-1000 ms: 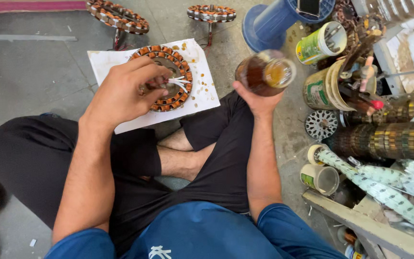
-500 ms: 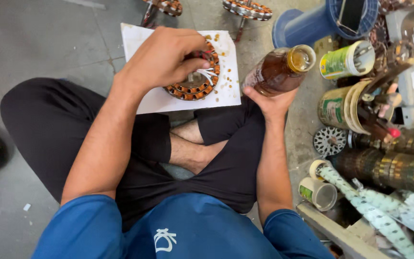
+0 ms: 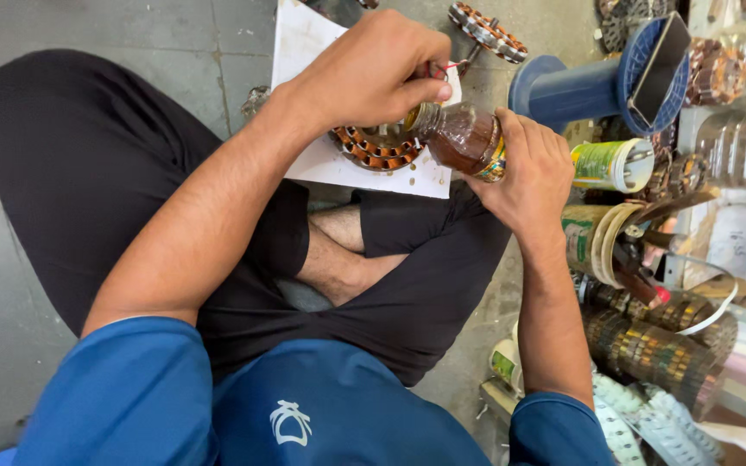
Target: The person pours a brown liquid from a plastic bottle onto a circular copper-wound component. They repeat this process on several similar components placed on the floor.
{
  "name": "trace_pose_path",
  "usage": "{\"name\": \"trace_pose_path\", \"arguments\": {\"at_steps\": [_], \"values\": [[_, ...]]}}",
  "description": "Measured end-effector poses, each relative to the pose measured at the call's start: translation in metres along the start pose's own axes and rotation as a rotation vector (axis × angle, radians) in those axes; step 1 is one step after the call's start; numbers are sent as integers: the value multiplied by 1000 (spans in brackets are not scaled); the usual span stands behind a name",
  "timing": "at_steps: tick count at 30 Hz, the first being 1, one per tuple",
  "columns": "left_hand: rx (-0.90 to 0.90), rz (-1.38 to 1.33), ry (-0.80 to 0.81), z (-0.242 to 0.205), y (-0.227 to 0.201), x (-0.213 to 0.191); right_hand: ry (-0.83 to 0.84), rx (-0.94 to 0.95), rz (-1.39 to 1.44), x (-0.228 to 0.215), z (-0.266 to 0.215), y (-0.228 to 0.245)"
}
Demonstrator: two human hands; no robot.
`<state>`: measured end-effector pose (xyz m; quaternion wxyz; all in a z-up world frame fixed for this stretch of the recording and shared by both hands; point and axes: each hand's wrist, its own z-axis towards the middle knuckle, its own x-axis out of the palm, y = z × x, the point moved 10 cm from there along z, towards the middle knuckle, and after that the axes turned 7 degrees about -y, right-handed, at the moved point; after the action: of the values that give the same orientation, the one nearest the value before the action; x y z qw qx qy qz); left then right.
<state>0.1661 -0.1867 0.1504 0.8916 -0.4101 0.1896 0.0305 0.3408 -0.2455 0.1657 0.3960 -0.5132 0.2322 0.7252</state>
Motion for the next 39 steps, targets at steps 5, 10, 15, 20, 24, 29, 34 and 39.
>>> {"name": "trace_pose_path", "arguments": {"at_steps": [5, 10, 15, 20, 24, 29, 34, 39], "values": [[41, -77, -24, -1, -1, -1, 21, -41, -24, 5, 6, 2], [-56, -126, -12, -3, 10, 5, 38, -56, -29, 8, 6, 3], [-17, -133, -44, -2, 11, 5, 34, -66, -39, 9, 6, 2], [-30, -142, -58, -1, 13, 5, 53, -63, -40, 8, 8, 4], [-42, -141, -73, -2, 15, 3, 65, -61, -42, 10, 10, 6], [-91, -165, -67, -2, 19, 6, 102, -21, -48, 10, 7, 1], [-82, -160, -81, -2, 17, 0, 59, -14, -45, 10, 13, 1], [-133, -129, -40, -3, 20, 5, 66, -43, -107, 8, 10, 0]]}}
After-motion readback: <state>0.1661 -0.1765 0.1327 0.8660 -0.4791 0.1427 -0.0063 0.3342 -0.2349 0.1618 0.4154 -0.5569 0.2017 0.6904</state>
